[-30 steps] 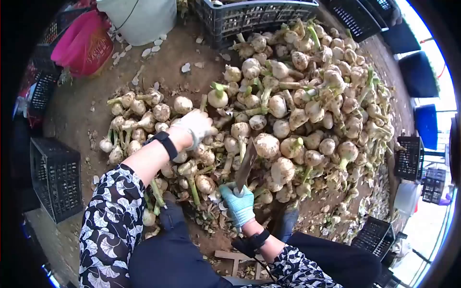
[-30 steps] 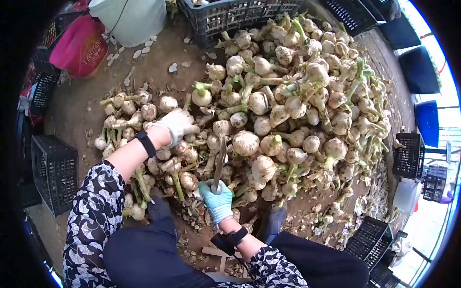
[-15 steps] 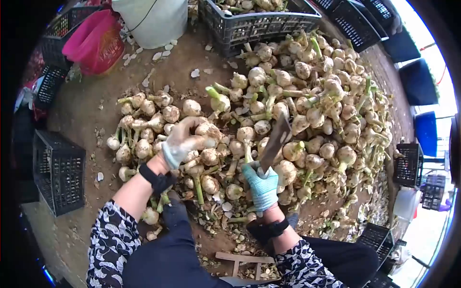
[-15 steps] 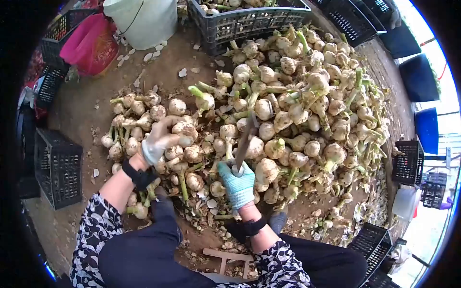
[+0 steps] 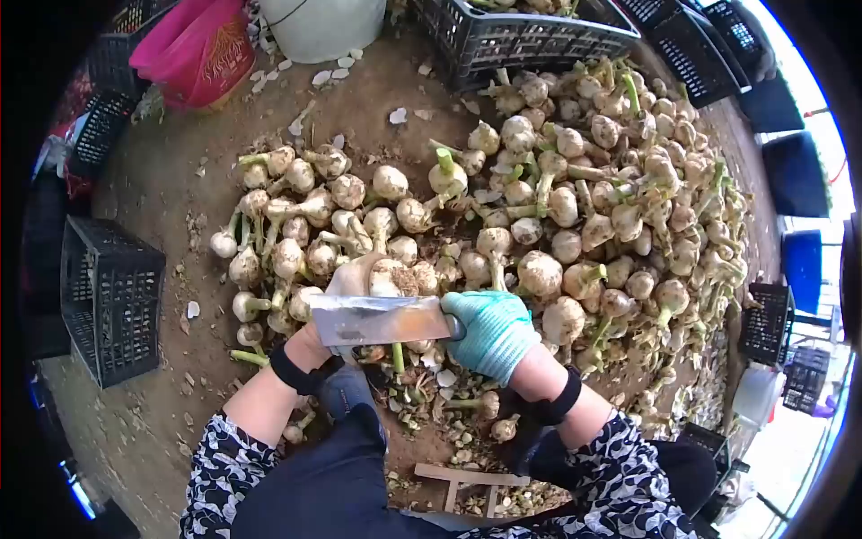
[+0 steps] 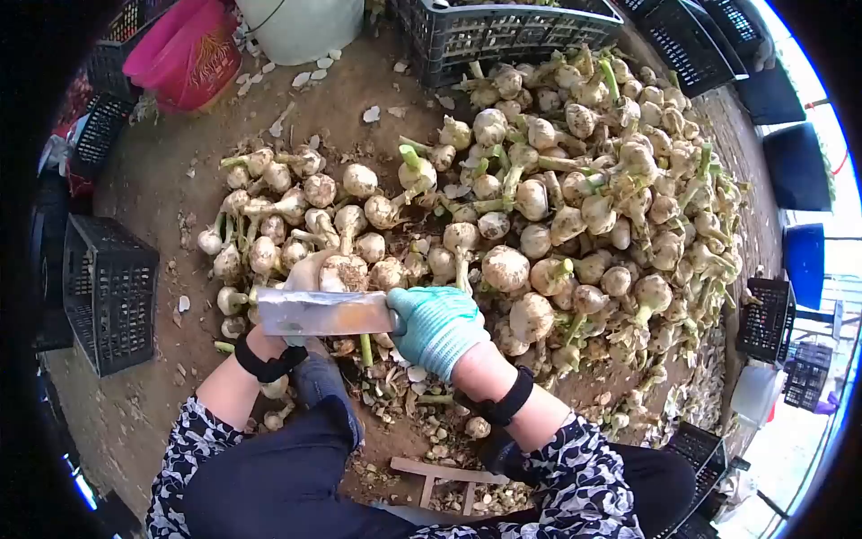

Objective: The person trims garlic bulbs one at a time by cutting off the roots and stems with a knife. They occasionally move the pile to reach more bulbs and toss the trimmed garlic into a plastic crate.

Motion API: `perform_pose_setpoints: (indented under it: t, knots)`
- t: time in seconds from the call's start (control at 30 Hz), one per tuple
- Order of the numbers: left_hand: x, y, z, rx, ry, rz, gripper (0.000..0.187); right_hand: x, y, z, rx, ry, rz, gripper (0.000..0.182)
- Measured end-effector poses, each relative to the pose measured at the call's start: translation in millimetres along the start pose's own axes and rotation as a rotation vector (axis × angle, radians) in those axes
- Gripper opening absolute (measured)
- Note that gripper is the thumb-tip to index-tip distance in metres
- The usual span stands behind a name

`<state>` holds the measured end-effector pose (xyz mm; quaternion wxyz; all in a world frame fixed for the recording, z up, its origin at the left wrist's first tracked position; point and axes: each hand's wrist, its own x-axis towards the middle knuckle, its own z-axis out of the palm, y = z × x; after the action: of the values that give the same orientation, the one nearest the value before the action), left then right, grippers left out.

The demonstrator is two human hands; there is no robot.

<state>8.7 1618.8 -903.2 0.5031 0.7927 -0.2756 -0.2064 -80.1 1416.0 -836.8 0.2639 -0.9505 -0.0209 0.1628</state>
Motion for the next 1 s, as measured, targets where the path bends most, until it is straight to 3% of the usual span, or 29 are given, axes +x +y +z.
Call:
perform_pose_setpoints:
  t: [0.03, 0.07, 0.1, 0.2, 0.27, 0.37, 0.47, 0.57, 0.63, 0.67, 0.7, 0.73, 0.77, 0.8, 0.83, 0.87, 0.9, 1.0]
  knots:
    - [-2, -2, -4, 0.185, -0.017, 0.156, 0.067, 2, 1, 2, 0.001, -0.006, 0.004, 0.011]
    - [-7, 1, -3, 0.457, 0.13, 0.378, 0.064, 3, 2, 4, -0.008, -0.036, -0.043, 0.01]
    - [-9, 6, -5, 0.454, 0.131, 0.375, 0.064, 5, 3, 6, -0.017, -0.066, -0.09, 0.01]
    - [-6, 25, -13, 0.067, -0.055, 0.074, 0.055, 6, 13, 24, 0.039, 0.085, -0.096, 0.008]
    - [-8, 30, -16, -0.016, -0.052, 0.043, 0.054, 7, 15, 25, 0.031, 0.187, -0.207, 0.008]
    - [-10, 44, -27, 0.043, -0.072, 0.234, 0.056, 10, 19, 25, 0.023, 0.243, -0.188, 0.008]
    - [-10, 47, -26, -0.099, -0.087, 0.088, 0.056, 8, 21, 28, 0.034, 0.31, -0.221, 0.008]
    - [-8, 46, -26, 0.053, -0.082, 0.199, 0.055, 6, 21, 23, 0.032, 0.322, -0.23, 0.008]
    - [-10, 41, -22, 0.381, 0.031, 0.442, 0.053, 5, 26, 22, 0.025, 0.309, -0.225, 0.007]
    - [-9, 37, -26, -0.119, -0.238, 0.062, 0.066, 7, 34, 23, -0.017, 0.239, -0.072, 0.006]
    - [-16, 39, -33, -0.173, -0.266, 0.154, 0.073, 9, 45, 23, -0.06, 0.169, 0.078, 0.005]
    - [-19, 50, -42, -0.23, -0.297, 0.245, 0.08, 11, 70, 22, 0.194, 0.326, 0.18, 0.006]
    - [-26, 46, -50, -0.138, -0.306, 0.162, 0.083, 18, 76, 12, 0.454, 0.48, 0.274, 0.007]
    - [-28, 48, -49, -0.128, -0.179, 0.015, 0.083, 16, 75, 5, 0.274, 0.505, 0.244, 0.01]
    - [-29, 51, -47, -0.121, -0.075, -0.131, 0.084, 13, 59, 5, 0.284, 0.498, 0.245, 0.01]
    - [-28, 51, -44, -0.203, -0.032, -0.177, 0.059, 15, 41, 7, 0.402, 0.493, 0.134, 0.011]
    - [-25, 44, -41, -0.202, -0.031, -0.169, 0.059, 16, 24, 10, 0.515, 0.476, 0.021, 0.011]
    - [-24, 20, -25, -0.752, 0.071, -0.319, 0.04, 11, -15, 30, 0.861, 0.379, 0.176, 0.016]
